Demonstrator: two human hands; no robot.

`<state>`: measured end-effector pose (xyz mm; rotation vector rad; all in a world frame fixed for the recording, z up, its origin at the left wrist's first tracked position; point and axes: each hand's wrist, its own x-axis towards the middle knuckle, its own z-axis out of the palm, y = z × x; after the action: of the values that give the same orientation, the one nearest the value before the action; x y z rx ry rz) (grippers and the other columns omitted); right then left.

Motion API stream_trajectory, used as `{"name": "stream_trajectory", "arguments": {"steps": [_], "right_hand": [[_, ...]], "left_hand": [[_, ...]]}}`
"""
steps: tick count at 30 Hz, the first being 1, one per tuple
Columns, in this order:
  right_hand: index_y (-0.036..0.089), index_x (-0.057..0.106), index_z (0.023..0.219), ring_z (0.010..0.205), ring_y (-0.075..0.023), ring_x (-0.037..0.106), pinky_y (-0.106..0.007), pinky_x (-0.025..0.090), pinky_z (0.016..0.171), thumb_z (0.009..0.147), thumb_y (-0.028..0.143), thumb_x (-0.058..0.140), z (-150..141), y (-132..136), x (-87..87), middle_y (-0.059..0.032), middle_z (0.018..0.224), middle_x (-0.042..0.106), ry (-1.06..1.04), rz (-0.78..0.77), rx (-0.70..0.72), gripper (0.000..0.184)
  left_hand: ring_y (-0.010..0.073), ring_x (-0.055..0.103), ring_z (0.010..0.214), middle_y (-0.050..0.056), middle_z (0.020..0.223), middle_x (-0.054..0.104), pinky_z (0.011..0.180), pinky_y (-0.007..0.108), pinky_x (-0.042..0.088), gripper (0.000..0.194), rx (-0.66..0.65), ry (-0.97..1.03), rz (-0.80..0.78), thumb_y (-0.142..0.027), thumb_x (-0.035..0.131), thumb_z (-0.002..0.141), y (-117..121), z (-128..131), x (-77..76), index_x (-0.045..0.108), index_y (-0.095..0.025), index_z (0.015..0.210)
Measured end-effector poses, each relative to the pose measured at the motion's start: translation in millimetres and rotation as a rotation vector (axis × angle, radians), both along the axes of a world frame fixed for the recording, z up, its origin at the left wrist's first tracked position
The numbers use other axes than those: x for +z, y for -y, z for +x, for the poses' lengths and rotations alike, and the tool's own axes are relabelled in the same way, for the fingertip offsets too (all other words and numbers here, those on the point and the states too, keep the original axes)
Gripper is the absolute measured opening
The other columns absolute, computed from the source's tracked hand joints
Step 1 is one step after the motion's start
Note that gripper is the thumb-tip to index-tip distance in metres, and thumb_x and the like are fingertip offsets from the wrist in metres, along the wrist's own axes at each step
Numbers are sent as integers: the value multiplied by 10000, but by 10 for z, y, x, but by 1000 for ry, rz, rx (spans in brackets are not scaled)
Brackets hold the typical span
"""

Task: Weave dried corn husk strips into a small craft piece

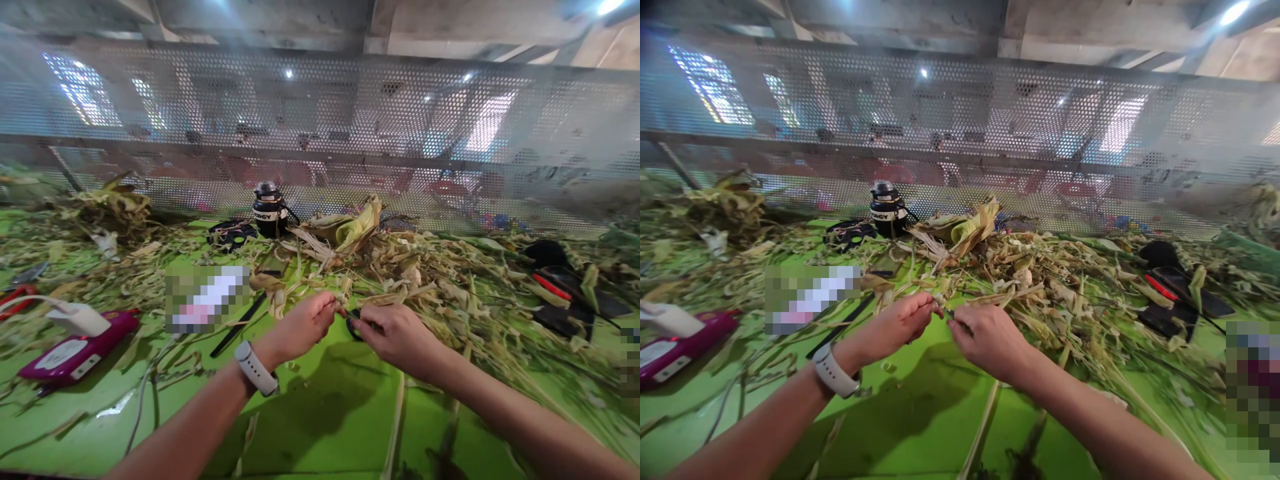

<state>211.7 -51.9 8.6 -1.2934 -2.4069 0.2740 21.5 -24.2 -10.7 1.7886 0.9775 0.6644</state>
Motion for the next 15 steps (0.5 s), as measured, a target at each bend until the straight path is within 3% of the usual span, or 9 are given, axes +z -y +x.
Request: {"name": "stream_trajectory", "arguments": {"steps": [4,9,12,15], "right_hand": [[181,404,560,464,-82,304,-229,214,490,812,147,447,-1,15,-30,48,510,372,2,56,131,258],[181,403,585,511,-94,291,-246,207,515,772,109,445,27,26,-89,38,549,396,84,125,263,205],[183,390,597,517,-92,296,-242,205,517,786,117,443,55,35,-27,40,561,387,107,96,294,208],[185,371,596,501,-85,293,-233,202,510,813,143,438,89,27,87,48,550,359,64,81,250,230]], "left_hand": [[138,437,626,-10,698,503,592,267,351,253,57,-171,242,-357,325,900,9,31,-64,478,-194,783],[162,476,649,9,728,550,608,286,346,233,93,-242,279,-336,310,897,51,84,-118,493,-198,857],[137,430,584,-15,659,497,557,266,325,195,42,-155,210,-323,353,880,64,90,-68,488,-203,805],[95,332,475,-64,549,376,471,231,270,182,-28,24,-48,-341,406,860,51,74,11,460,-202,755]]}}
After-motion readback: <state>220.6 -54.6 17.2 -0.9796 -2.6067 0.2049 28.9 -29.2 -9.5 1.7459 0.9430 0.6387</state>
